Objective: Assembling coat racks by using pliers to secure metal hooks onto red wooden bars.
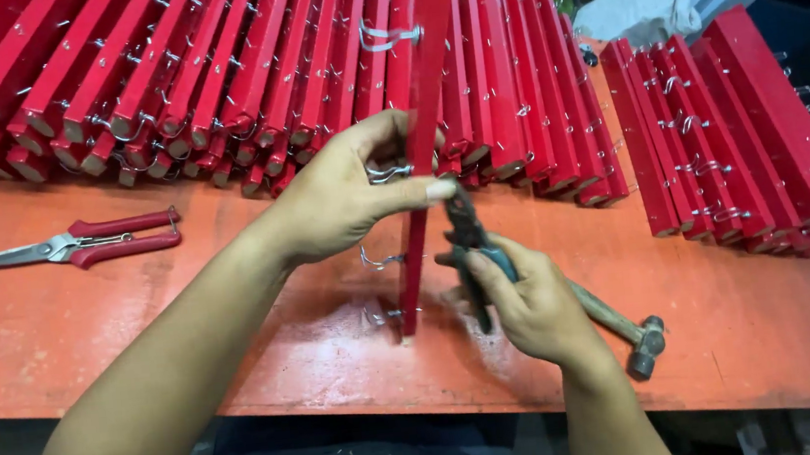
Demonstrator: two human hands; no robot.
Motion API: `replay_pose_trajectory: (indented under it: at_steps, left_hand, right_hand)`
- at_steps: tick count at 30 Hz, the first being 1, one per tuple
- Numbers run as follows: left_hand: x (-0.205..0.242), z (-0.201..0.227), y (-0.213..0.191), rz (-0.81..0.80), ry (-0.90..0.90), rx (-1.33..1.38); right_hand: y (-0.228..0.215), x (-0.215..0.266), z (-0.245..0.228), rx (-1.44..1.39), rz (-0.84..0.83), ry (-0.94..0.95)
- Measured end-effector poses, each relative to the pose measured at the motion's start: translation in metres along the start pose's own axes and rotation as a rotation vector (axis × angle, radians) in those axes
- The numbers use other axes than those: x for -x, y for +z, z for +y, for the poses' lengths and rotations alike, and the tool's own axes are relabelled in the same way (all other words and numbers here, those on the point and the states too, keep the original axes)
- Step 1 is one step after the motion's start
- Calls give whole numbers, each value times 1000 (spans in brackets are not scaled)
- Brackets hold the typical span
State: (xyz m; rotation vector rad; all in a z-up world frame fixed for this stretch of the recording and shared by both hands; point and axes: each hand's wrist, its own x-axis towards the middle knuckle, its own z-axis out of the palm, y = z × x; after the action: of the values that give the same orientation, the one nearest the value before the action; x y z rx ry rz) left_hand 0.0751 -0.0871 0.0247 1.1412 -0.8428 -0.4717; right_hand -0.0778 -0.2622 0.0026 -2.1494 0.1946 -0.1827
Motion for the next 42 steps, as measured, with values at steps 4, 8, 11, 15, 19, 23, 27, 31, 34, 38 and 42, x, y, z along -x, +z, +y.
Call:
replay_pose_trajectory:
  at_steps: [4,8,11,15,19,23,27,31,34,38,42]
  left_hand:
    - [3,6,10,-14,1,38]
    - [9,24,23,9,-130,89]
    - [20,25,22,56,-129,127]
    - [38,17,7,-3,-45,358]
    - [63,9,5,28,-96,487]
    - [85,10,19,129,-173,522]
    - [99,9,45,407,-210,614]
    - [111,7,64,473,-275,684]
    - [114,15,75,460,-241,669]
    - [126,13,76,376,-223,719]
    - [148,23,67,79,-234,501]
  right_hand:
    - [1,1,5,-243,13,-161]
    - [9,-8,18,-574,-119,-135]
    - [19,-11,22,-797,-140,-124]
    - [26,-9,32,-1375,-318,-109]
    - [40,-16,42,-1483,-443,-202]
    - [62,-18,51,-1702,-689,-377]
    - [79,-14,51,-1722,-682,-598]
    - [78,-8,50,-1600,-485,-657]
    - [71,-8,39,-1424,-290,-417]
    - [67,-3,16,-1329,-108,-574]
    - [63,-11,40,-1378,125,-452]
